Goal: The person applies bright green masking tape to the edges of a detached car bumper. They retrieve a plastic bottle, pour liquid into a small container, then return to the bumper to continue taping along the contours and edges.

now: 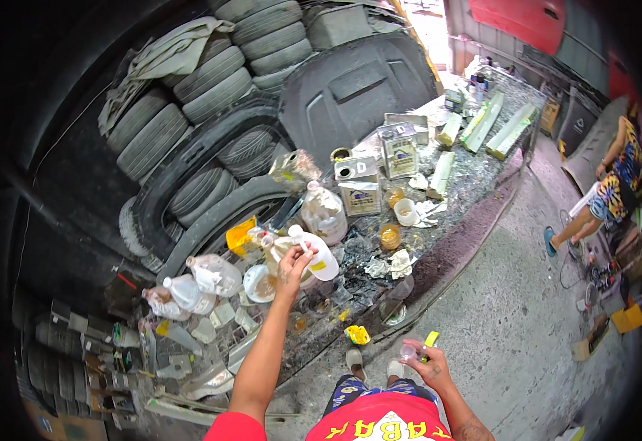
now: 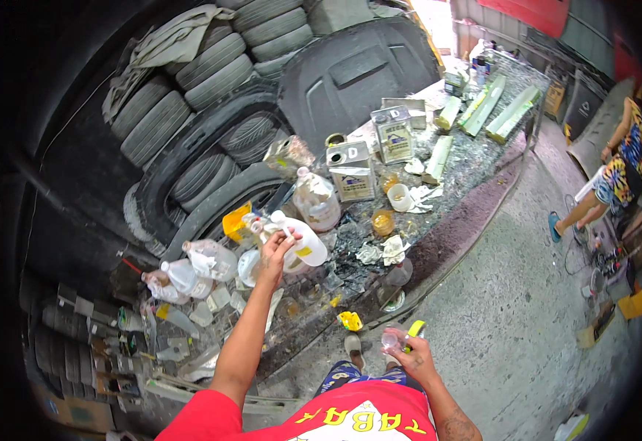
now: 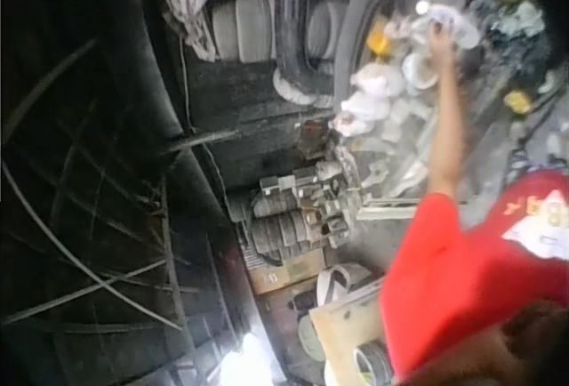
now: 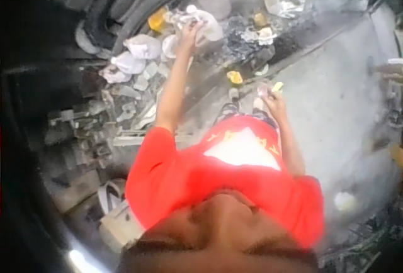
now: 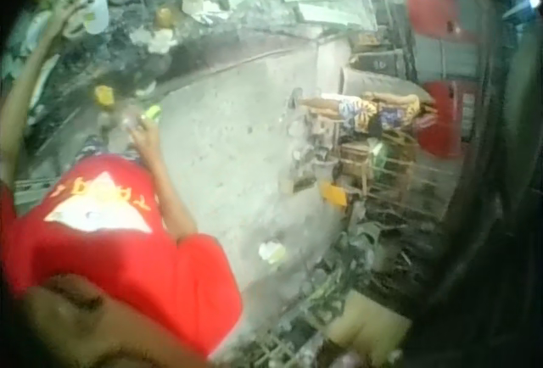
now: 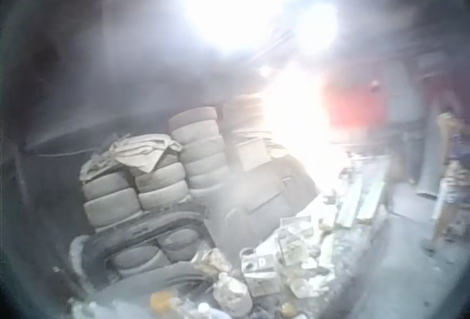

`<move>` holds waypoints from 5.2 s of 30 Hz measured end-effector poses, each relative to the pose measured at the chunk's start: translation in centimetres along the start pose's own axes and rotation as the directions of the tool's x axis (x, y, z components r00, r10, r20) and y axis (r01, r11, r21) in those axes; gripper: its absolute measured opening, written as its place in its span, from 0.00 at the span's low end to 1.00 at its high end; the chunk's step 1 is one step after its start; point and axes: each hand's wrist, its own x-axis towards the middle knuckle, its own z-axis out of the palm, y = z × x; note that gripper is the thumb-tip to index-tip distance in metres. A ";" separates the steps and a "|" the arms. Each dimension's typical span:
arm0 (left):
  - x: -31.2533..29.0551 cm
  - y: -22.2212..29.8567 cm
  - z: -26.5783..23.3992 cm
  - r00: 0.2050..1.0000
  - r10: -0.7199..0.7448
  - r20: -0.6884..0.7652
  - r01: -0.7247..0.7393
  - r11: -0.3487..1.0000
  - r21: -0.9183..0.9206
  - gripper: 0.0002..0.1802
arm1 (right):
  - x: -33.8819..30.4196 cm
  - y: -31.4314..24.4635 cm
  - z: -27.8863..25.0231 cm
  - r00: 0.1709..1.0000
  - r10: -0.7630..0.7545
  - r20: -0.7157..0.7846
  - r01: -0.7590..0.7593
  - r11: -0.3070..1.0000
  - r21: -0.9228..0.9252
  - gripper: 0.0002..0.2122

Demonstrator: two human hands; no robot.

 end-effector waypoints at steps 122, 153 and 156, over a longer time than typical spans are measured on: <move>-117.8 -26.6 80.4 -0.113 -0.509 0.853 -0.693 0.656 0.299 0.19 | -130.1 1.1 1.6 -0.706 0.415 -0.575 0.025 0.825 0.565 0.24; -174.1 -15.7 136.3 -0.431 -0.379 0.819 -0.082 0.920 0.383 0.13 | -178.9 19.9 -52.7 -0.710 0.417 -0.567 0.255 0.904 0.344 0.18; -179.4 -8.7 137.9 -0.422 -0.369 0.828 0.089 0.892 0.443 0.15 | -184.9 20.7 -59.7 -0.656 0.378 -0.653 0.194 0.921 0.338 0.17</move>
